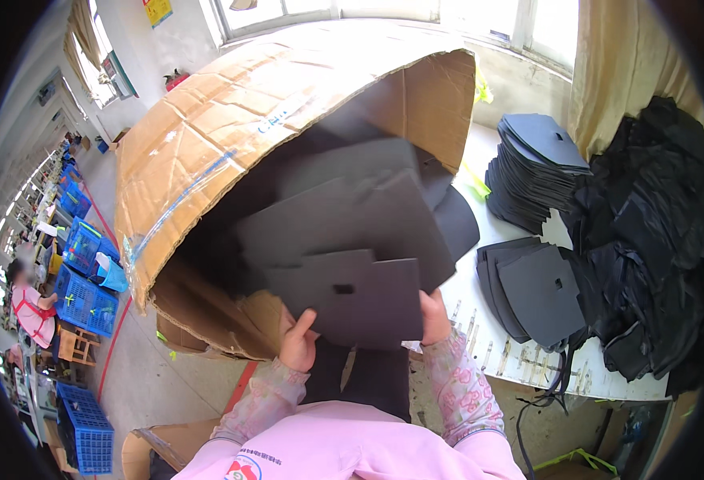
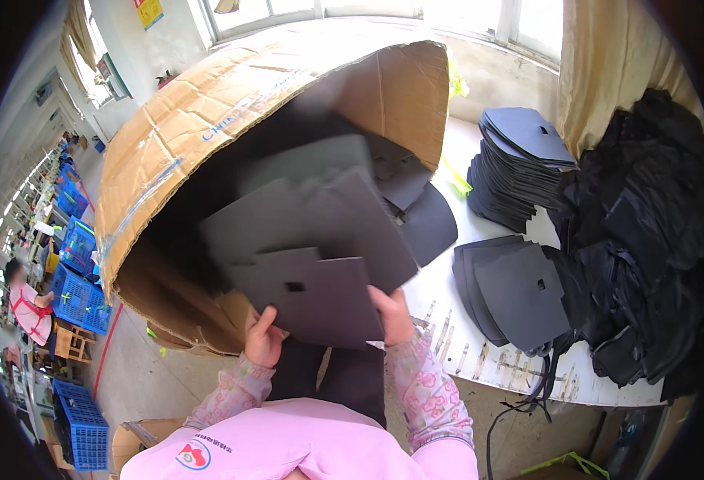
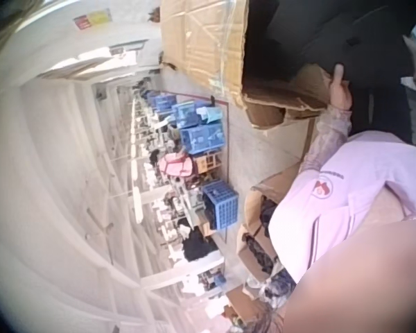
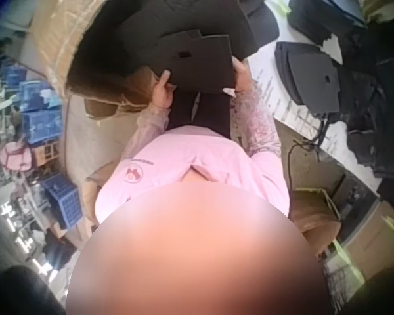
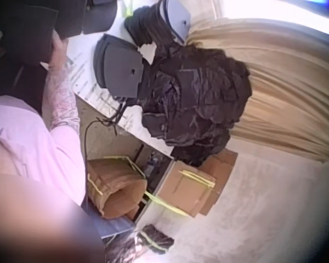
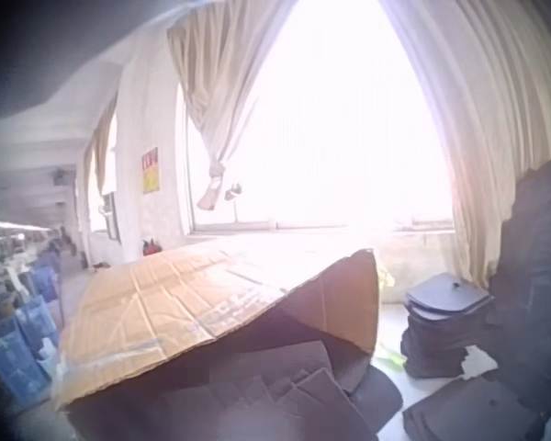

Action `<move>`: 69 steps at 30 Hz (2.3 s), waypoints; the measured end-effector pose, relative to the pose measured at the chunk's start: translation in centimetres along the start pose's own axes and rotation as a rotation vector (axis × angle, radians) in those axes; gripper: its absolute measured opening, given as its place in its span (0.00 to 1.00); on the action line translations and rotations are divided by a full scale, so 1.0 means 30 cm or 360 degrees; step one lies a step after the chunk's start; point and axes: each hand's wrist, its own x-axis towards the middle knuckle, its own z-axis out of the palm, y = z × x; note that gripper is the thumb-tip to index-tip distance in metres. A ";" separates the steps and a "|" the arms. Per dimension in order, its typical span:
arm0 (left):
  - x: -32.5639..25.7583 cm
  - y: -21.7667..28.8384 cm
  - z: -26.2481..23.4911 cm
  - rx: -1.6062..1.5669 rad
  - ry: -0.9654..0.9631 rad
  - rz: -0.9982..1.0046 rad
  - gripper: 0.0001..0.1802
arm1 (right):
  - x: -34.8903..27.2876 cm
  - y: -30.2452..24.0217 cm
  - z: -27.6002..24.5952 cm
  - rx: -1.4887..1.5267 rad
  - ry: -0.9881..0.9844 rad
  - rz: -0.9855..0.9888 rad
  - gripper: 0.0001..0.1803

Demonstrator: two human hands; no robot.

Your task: The recorder sorts through a large box of black fabric garment panels, inspecting them and stacking them into organized piles on a workbench.

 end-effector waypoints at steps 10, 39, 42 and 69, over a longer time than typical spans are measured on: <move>0.171 -0.324 0.034 0.0364 0.0274 -0.0804 0.33 | -0.414 0.101 -0.189 0.1881 0.0163 0.1946 0.25; 0.159 -0.319 -0.034 0.0212 -0.0229 -0.0905 0.31 | -0.003 0.358 -0.285 -0.0810 -0.0295 0.0934 0.32; 0.146 -0.317 -0.005 0.0257 -0.0181 -0.0853 0.32 | -0.011 0.294 -0.231 -0.0794 -0.0419 0.0974 0.34; 0.134 0.019 0.316 0.1918 -0.1035 0.0360 0.39 | -0.041 -0.148 -0.333 -0.0377 0.0575 0.0387 0.55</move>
